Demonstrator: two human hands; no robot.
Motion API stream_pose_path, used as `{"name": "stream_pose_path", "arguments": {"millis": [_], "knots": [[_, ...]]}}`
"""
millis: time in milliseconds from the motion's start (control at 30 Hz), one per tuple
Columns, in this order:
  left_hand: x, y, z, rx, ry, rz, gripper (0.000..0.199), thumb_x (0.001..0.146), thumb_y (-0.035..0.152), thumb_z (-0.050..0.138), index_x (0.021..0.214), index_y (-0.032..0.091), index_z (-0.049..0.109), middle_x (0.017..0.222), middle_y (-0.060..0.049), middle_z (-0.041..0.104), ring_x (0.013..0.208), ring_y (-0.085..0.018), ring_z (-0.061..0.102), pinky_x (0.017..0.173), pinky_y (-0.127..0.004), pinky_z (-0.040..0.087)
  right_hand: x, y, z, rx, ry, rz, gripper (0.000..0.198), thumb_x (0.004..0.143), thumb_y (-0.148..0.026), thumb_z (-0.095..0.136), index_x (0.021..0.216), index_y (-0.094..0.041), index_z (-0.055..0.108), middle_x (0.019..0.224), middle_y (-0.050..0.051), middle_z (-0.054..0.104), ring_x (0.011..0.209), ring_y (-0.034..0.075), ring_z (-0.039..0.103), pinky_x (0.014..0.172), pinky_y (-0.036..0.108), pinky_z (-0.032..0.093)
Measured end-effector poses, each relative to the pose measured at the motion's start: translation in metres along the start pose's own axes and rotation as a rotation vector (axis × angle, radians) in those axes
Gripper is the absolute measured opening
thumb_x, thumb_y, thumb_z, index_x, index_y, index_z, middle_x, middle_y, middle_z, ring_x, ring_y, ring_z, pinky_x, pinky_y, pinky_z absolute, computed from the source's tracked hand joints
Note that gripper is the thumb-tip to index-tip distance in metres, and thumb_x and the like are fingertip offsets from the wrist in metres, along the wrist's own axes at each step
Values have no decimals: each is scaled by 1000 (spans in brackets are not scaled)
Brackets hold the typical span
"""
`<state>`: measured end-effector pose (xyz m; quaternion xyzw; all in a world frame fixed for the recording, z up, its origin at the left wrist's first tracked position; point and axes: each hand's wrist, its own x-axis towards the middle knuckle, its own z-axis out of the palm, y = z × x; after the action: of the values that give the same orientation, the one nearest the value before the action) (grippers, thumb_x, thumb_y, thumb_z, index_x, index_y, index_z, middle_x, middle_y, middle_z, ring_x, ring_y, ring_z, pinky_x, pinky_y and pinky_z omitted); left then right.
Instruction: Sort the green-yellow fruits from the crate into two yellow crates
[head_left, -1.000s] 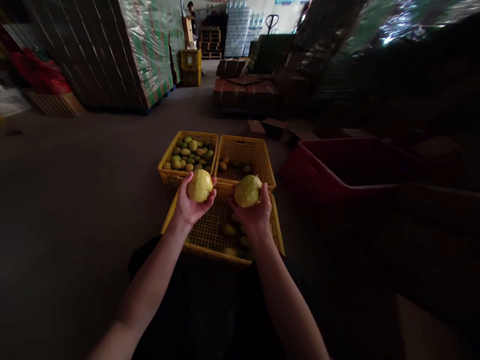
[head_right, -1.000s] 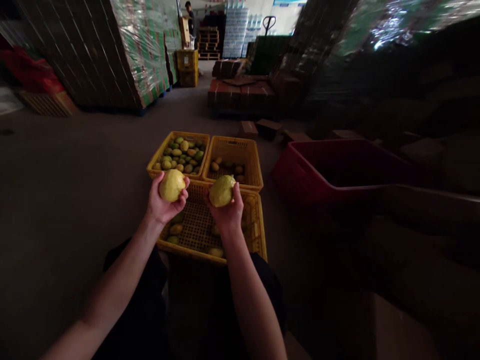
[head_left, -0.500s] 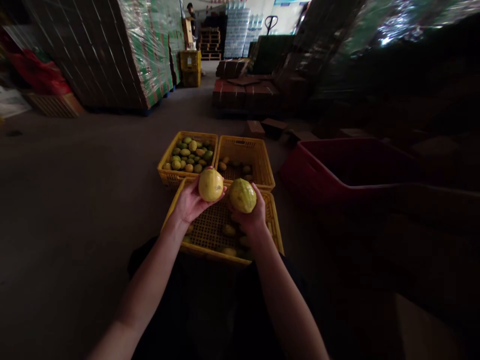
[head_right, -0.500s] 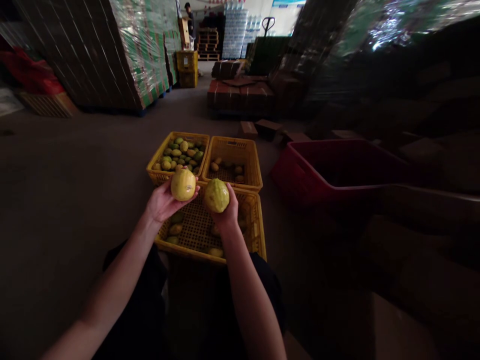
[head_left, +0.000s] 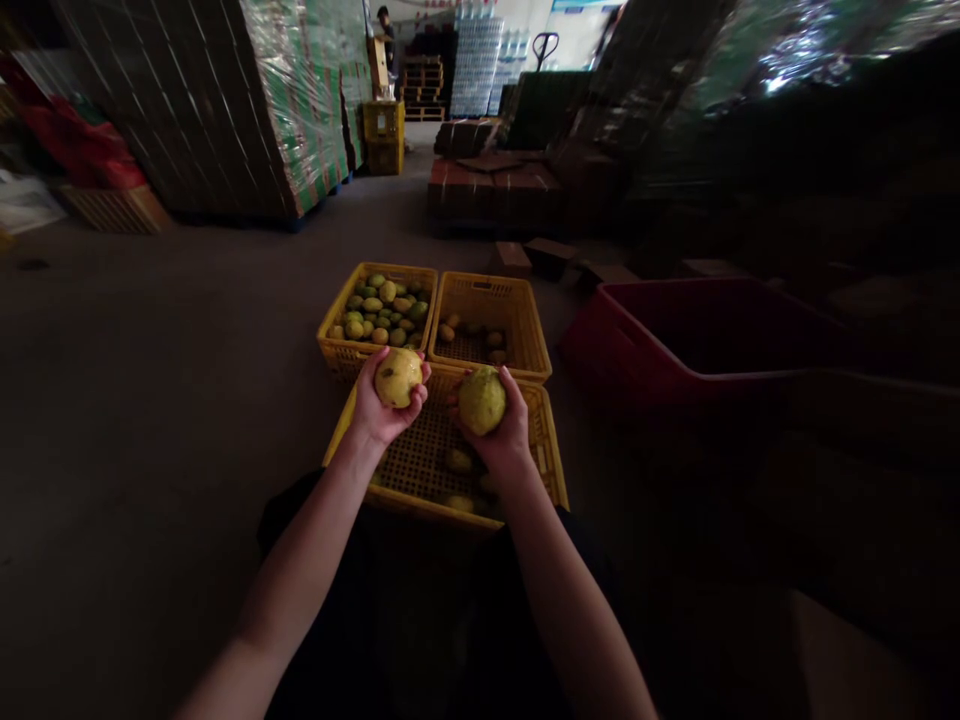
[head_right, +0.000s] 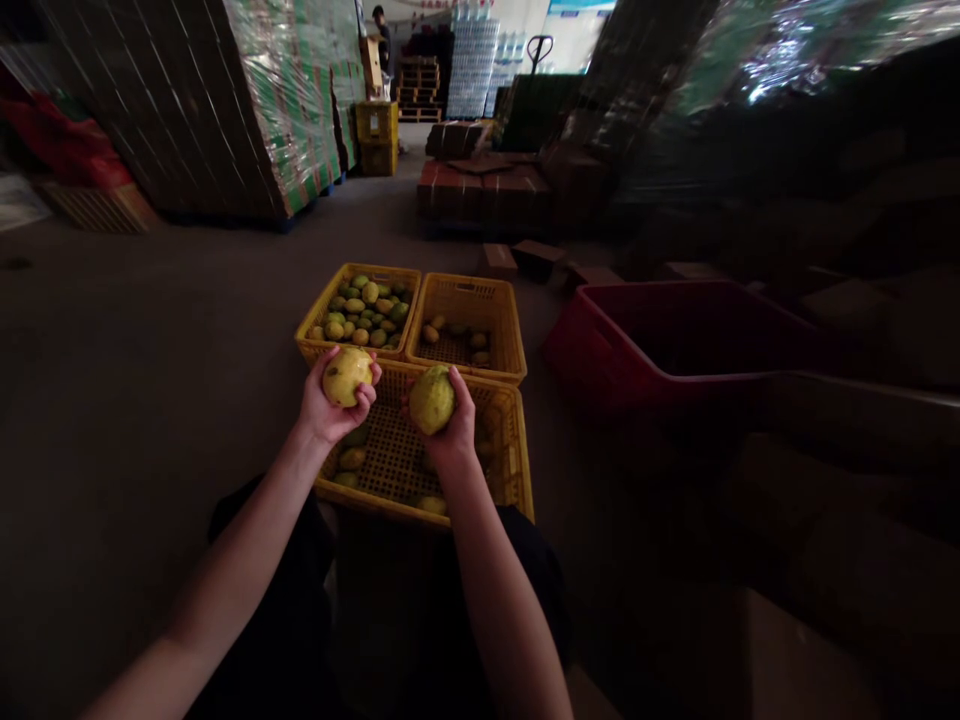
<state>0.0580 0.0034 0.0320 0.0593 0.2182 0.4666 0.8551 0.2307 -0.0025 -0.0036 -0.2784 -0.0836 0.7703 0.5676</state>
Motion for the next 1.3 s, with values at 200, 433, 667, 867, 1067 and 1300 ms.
{"name": "stream_pose_path", "arguments": {"millis": [200, 433, 667, 867, 1067, 1300], "knots": [[2, -2, -1, 61, -40, -7, 40, 89, 45, 41, 108, 14, 58, 81, -7, 65, 55, -11, 60, 44, -19, 50, 3, 1, -1, -5, 48, -28, 24, 77, -40, 56, 77, -18, 63, 64, 6, 72, 52, 19, 67, 45, 30, 55], [2, -8, 1, 365, -140, 184, 40, 82, 44, 50, 110, 16, 56, 77, -6, 64, 50, -15, 60, 40, -23, 47, 0, 3, 4, -67, 4, -106, 23, 74, -38, 59, 83, -18, 65, 65, 2, 72, 52, 18, 67, 49, 29, 57], [-7, -16, -9, 440, -238, 241, 45, 71, 47, 60, 106, 19, 56, 83, -8, 61, 56, -19, 62, 42, -27, 47, -15, 5, 12, -132, -150, -254, 23, 77, -38, 51, 87, -22, 64, 71, 2, 70, 77, 21, 71, 67, 36, 59], [-6, -17, -11, 392, -206, 227, 47, 70, 50, 59, 106, 20, 55, 85, -9, 59, 57, -20, 62, 39, -27, 45, -18, 4, 11, -151, -182, -269, 25, 74, -39, 51, 87, -23, 64, 72, 2, 69, 79, 21, 70, 67, 35, 59], [-4, -18, 1, 427, -200, 315, 42, 74, 49, 60, 103, 19, 59, 81, -6, 63, 54, -15, 59, 40, -24, 45, -13, 4, 12, -133, -144, -214, 27, 80, -40, 53, 95, -21, 66, 75, 2, 72, 67, 18, 69, 58, 29, 57], [14, -8, -2, 42, 243, 314, 35, 86, 40, 50, 109, 16, 60, 81, -7, 68, 77, -19, 68, 62, -27, 58, 3, 4, -1, 34, 89, -71, 13, 79, -31, 58, 83, -19, 63, 69, 1, 70, 61, 16, 67, 63, 30, 59]]}}
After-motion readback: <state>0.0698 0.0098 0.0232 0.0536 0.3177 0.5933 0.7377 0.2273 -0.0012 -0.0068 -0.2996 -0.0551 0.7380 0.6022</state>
